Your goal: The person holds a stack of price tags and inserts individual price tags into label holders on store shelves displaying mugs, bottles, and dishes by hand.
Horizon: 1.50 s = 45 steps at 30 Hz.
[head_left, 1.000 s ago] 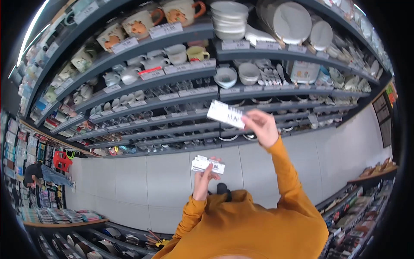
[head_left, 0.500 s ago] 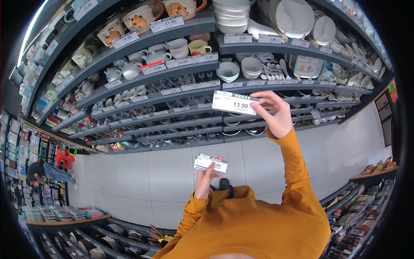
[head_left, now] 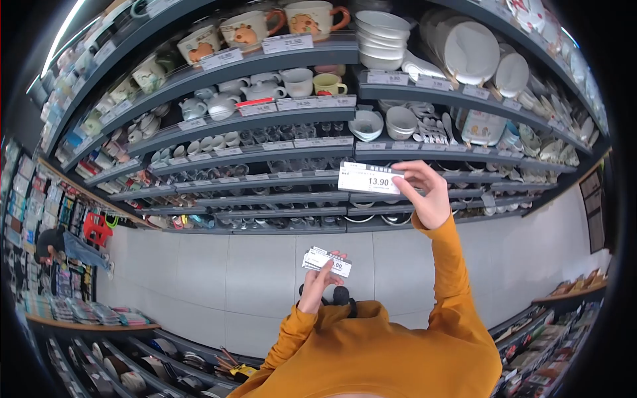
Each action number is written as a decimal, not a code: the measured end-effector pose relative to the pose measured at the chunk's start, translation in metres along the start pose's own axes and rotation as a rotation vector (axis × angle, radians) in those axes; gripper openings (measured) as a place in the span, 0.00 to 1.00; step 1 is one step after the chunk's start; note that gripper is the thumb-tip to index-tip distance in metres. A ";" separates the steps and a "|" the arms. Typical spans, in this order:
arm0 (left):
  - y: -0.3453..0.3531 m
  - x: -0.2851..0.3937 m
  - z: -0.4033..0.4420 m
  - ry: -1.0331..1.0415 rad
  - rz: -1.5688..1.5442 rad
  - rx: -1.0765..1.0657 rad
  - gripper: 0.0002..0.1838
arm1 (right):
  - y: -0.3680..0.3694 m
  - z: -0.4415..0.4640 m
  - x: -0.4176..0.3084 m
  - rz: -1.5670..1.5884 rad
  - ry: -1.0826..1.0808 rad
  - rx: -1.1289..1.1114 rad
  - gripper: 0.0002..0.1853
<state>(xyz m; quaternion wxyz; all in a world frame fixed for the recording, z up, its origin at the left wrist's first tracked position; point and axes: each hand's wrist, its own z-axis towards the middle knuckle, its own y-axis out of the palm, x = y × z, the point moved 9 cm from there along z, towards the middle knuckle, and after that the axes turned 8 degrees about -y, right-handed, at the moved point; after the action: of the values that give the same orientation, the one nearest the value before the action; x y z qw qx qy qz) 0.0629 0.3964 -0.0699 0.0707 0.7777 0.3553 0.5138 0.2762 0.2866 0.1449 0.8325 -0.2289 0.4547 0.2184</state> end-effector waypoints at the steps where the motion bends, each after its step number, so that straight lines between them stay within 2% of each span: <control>1: -0.001 0.004 -0.001 0.012 -0.009 0.002 0.22 | 0.005 0.000 0.000 0.021 0.009 -0.014 0.12; 10: -0.024 0.005 -0.018 0.025 -0.019 0.009 0.21 | 0.062 0.005 0.009 0.138 0.037 -0.130 0.12; 15: -0.057 -0.005 -0.030 0.009 -0.072 0.097 0.21 | 0.100 0.005 0.005 0.167 0.025 -0.217 0.13; 19: -0.077 -0.004 -0.042 -0.010 -0.123 0.109 0.19 | 0.127 0.000 0.005 0.244 0.091 -0.224 0.14; 25: -0.115 0.017 -0.065 0.047 -0.131 0.074 0.20 | 0.189 0.012 -0.034 0.192 0.009 -0.235 0.12; 30: -0.179 0.039 -0.109 0.058 -0.155 0.061 0.20 | 0.272 0.008 -0.083 0.111 -0.141 -0.281 0.13; 32: -0.217 0.051 -0.137 0.053 -0.166 0.073 0.21 | 0.312 0.004 -0.091 0.134 -0.135 -0.292 0.13; 39: -0.375 0.086 -0.229 0.162 -0.156 0.318 0.21 | 0.445 -0.007 -0.120 0.157 -0.195 -0.324 0.12; 45: -0.448 0.096 -0.280 0.222 -0.264 0.405 0.18 | 0.509 -0.003 -0.135 0.166 -0.200 -0.349 0.12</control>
<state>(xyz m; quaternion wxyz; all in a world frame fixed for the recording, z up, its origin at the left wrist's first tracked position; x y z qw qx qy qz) -0.3684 0.7152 -0.0816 -0.0594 0.6618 0.5546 0.5008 -0.0834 0.6708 0.1658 0.8004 -0.3085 0.3423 0.3835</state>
